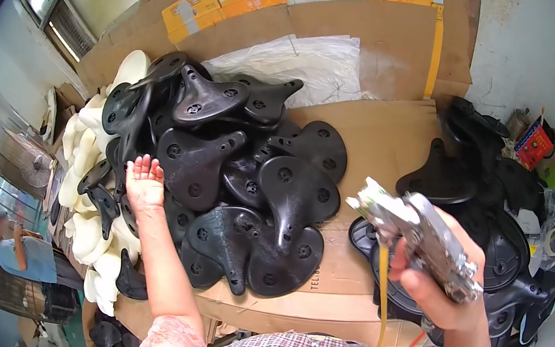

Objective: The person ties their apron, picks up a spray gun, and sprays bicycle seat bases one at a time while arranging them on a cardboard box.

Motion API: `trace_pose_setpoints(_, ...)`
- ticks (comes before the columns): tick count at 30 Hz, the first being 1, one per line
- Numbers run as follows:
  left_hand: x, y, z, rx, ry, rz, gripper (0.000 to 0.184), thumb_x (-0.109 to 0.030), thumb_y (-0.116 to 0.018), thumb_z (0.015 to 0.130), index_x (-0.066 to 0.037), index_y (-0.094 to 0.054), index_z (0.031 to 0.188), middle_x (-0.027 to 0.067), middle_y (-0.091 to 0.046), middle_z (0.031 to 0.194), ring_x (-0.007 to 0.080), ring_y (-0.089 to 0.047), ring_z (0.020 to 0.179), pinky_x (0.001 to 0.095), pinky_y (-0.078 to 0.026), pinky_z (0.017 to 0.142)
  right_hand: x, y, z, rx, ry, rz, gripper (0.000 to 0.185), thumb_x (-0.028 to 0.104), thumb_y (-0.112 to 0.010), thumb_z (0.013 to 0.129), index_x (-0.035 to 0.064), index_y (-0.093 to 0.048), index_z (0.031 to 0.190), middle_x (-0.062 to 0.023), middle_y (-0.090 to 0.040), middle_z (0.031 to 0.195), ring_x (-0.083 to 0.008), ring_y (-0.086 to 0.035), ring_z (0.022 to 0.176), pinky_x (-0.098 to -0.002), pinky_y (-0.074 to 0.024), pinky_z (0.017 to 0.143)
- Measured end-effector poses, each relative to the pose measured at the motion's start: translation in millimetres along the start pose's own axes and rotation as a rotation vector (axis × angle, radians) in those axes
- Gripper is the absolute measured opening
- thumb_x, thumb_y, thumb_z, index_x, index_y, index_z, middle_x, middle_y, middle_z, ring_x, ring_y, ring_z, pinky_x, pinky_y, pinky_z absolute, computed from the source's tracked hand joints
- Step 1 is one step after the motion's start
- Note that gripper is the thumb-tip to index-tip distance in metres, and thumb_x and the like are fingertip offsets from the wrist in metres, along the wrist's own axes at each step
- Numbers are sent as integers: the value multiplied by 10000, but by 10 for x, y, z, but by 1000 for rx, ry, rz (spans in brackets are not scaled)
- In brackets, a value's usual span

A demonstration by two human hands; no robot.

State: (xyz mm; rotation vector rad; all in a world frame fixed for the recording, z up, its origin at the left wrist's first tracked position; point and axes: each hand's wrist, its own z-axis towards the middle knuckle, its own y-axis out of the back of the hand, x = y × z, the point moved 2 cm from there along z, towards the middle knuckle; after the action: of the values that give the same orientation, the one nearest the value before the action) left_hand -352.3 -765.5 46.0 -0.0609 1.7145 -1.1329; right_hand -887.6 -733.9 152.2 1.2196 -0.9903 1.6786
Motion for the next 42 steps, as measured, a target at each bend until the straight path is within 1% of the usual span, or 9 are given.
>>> trace_pose_setpoints(9,385,110,-297,-93,102,48,214,-191,-580,908,-72,-614,1082,56,-661,980,215,-633,788,321,-517,686,-97,-107,174,17,115,35,661,126,-755,767,-91,-425,1297,-114,-615,906,-149,-603,742,-277,-514,684)
trace_pose_setpoints(21,2348,-1166,-1615,570,531,501,162,-44,-641,850,-19,-616,1008,69,-654,862,138,-629,682,225,-501,617,50,613,-810,-178,154,-2,753,208,-785,713,-91,-421,1301,-186,-598,1080,-197,-611,792,-316,-507,719)
trace_pose_setpoints(24,2926,-1111,-2368,1149,435,879,269,-61,-677,758,1,-626,1015,68,-638,907,181,-606,812,293,-499,759,88,773,-1207,-327,59,-49,762,214,-776,722,-88,-409,1318,-182,-605,1047,-204,-610,810,-315,-509,740)
trace_pose_setpoints(25,2949,-1155,-2600,1298,79,1139,342,-142,-704,734,20,-621,1023,147,-625,985,260,-598,917,368,-482,832,45,840,-1347,-370,3,-53,769,222,-776,724,-84,-406,1326,-174,-610,1032,-200,-611,817,-316,-509,750)
trace_pose_setpoints(27,3148,-1083,-2780,1097,-314,1301,389,-201,-703,728,27,-619,1032,197,-602,1045,329,-564,994,426,-450,885,-7,885,-1544,-417,-50,-53,777,231,-775,725,-79,-404,1333,-165,-614,1017,-196,-612,823,-316,-510,760)
trace_pose_setpoints(31,3404,-1142,-2698,987,145,1404,349,-199,-664,775,12,-614,1048,175,-605,1038,357,-522,1031,420,-418,922,-77,815,-1758,-479,-170,-65,760,206,-772,731,-66,-408,1340,-123,-622,978,-173,-610,871,-310,-502,801)
trace_pose_setpoints(35,3215,-1345,-3319,1302,-494,1077,297,-244,-714,723,-25,-591,880,155,-589,895,351,-532,886,448,-427,762,-211,758,-1844,-431,-178,-57,698,122,-736,754,-65,-406,1340,-118,-621,1009,-166,-610,886,-305,-505,813)
trace_pose_setpoints(38,2904,-1467,-4221,1770,-400,1165,750,-432,-761,624,-61,-501,1221,170,-481,1264,348,-448,1117,486,-408,844,-270,704,-1830,-413,-172,-74,700,129,-739,754,-64,-407,1340,-114,-622,1006,-161,-610,889,-299,-507,806)
trace_pose_setpoints(42,3143,-1215,-4511,1769,-619,1188,702,-256,-730,634,-104,-482,1273,151,-468,1246,351,-448,1102,466,-421,815,-241,614,-1852,-411,-172,-124,685,149,-741,756,-63,-426,1325,-109,-629,991,-157,-614,882,-295,-510,794)
